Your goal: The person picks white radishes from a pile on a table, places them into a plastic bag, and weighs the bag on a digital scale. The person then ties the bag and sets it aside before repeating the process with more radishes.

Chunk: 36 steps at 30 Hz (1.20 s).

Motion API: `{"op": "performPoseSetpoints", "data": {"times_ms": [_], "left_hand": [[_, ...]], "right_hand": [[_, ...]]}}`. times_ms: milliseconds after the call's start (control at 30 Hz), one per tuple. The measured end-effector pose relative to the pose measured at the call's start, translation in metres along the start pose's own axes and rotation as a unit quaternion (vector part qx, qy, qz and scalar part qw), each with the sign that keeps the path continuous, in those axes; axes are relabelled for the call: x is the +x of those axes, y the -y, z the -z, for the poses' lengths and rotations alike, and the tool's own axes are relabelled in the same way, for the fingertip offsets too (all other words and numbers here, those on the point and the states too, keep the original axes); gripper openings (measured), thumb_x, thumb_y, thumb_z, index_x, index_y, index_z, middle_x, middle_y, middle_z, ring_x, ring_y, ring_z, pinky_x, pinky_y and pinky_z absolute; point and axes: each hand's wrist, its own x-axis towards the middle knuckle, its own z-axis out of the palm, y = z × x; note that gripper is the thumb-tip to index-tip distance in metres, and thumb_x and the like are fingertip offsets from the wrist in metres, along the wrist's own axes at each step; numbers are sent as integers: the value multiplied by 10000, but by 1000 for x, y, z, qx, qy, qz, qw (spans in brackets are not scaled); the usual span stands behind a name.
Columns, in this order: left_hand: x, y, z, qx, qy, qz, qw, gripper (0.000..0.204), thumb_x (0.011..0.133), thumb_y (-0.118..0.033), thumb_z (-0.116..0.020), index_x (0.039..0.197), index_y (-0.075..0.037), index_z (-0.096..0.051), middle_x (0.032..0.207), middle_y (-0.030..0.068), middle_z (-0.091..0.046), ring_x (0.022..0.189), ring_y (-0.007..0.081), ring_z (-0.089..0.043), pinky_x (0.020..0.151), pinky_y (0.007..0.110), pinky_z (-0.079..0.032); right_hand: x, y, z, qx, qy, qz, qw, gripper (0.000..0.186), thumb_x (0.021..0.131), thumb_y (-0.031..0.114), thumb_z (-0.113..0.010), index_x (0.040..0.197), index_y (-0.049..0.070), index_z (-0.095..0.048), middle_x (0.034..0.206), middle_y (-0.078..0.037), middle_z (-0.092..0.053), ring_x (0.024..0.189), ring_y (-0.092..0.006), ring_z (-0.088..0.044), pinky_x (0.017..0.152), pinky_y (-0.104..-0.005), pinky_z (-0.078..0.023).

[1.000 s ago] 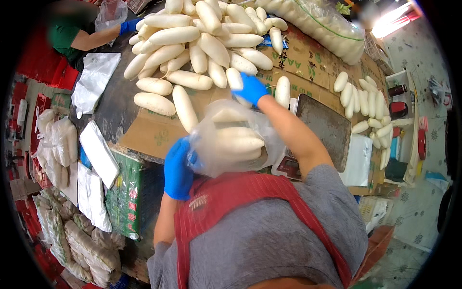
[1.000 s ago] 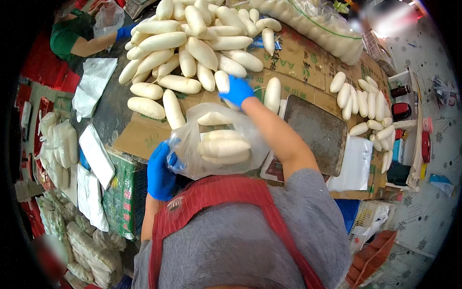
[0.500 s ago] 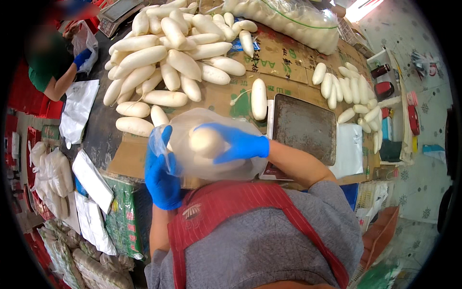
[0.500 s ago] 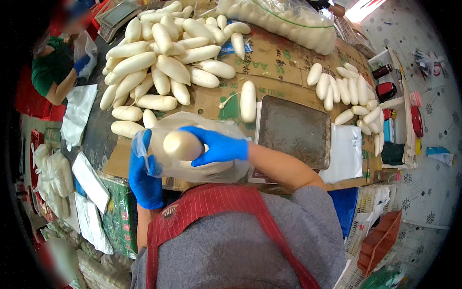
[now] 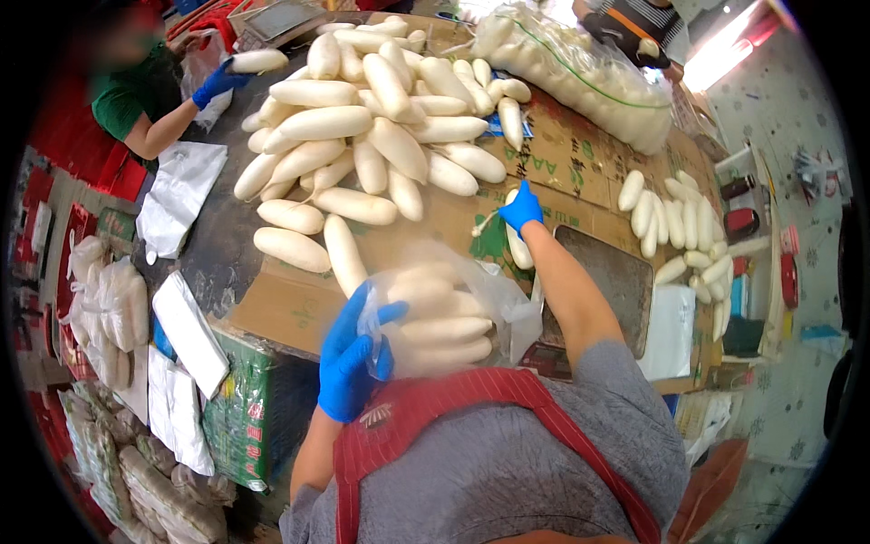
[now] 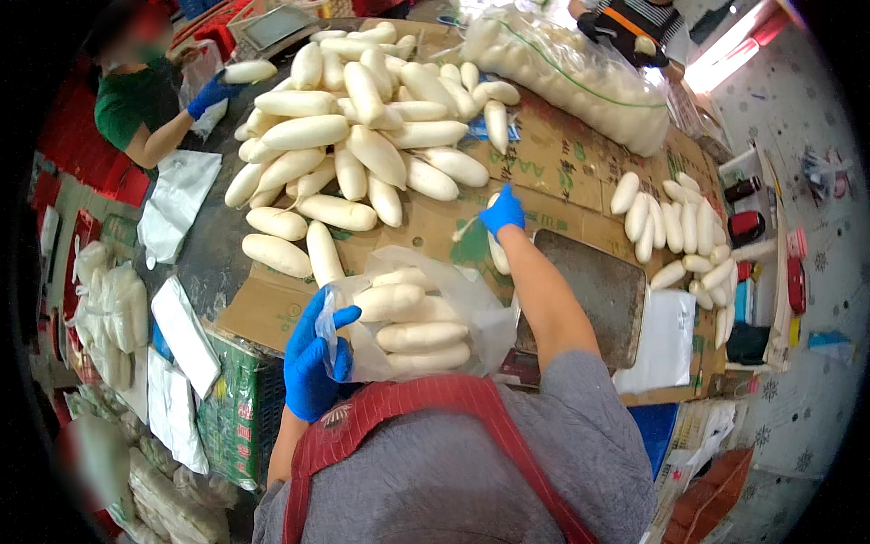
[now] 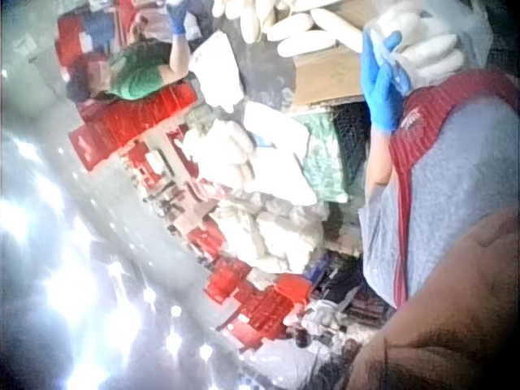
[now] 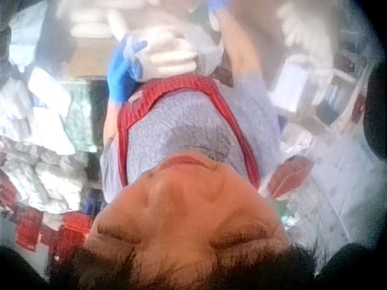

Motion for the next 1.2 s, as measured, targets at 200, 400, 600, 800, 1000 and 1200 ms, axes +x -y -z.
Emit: {"op": "performPoseSetpoints", "data": {"times_ms": [200,400,600,800,1000,1200], "left_hand": [[5,5,17,-29,-24,20,999,806,848,-294,-685,1489,-39,-269,1198,225,-594,611,133,-544,531,244,-437],[16,-1,8,23,-20,25,999,824,832,-326,-708,1477,-28,-291,1126,208,-620,634,149,-560,562,240,-455],[5,-1,27,-3,-75,3,997,787,847,-334,-691,1461,-19,-315,1119,162,-624,646,138,-565,579,233,-471],[5,-2,17,9,-73,-21,997,810,843,-346,-682,1482,-43,-286,1241,154,-580,690,103,-555,591,220,-448],[7,-4,7,3,-67,-58,996,911,819,-349,-699,1519,-65,-190,1433,198,-434,679,75,-528,606,197,-445],[-10,-9,9,39,-4,-58,998,974,807,-383,-722,1517,-32,-156,1423,219,-438,700,101,-596,623,196,-473]], "right_hand": [[-53,136,23,205,117,398,886,711,687,164,-751,1330,69,-465,1305,-187,-509,1236,-342,-481,1026,-415,-409],[-38,241,-42,36,-12,362,932,959,670,389,-789,1477,217,-301,1468,-239,-273,1307,-477,-324,1050,-552,-335],[-87,203,-59,-142,-118,420,889,827,745,290,-757,1462,239,-349,1549,-179,-176,1356,-471,-267,1014,-570,-364],[-85,104,-7,227,89,322,915,754,764,184,-723,1425,112,-368,1413,-169,-413,1290,-327,-426,1061,-442,-374],[-212,128,127,352,357,453,737,712,731,165,-751,1367,100,-438,1298,-135,-536,1205,-278,-511,1028,-415,-402],[-226,131,54,150,354,541,748,541,870,313,-643,1331,67,-505,1121,-146,-629,1081,-291,-589,969,-393,-440]]}}
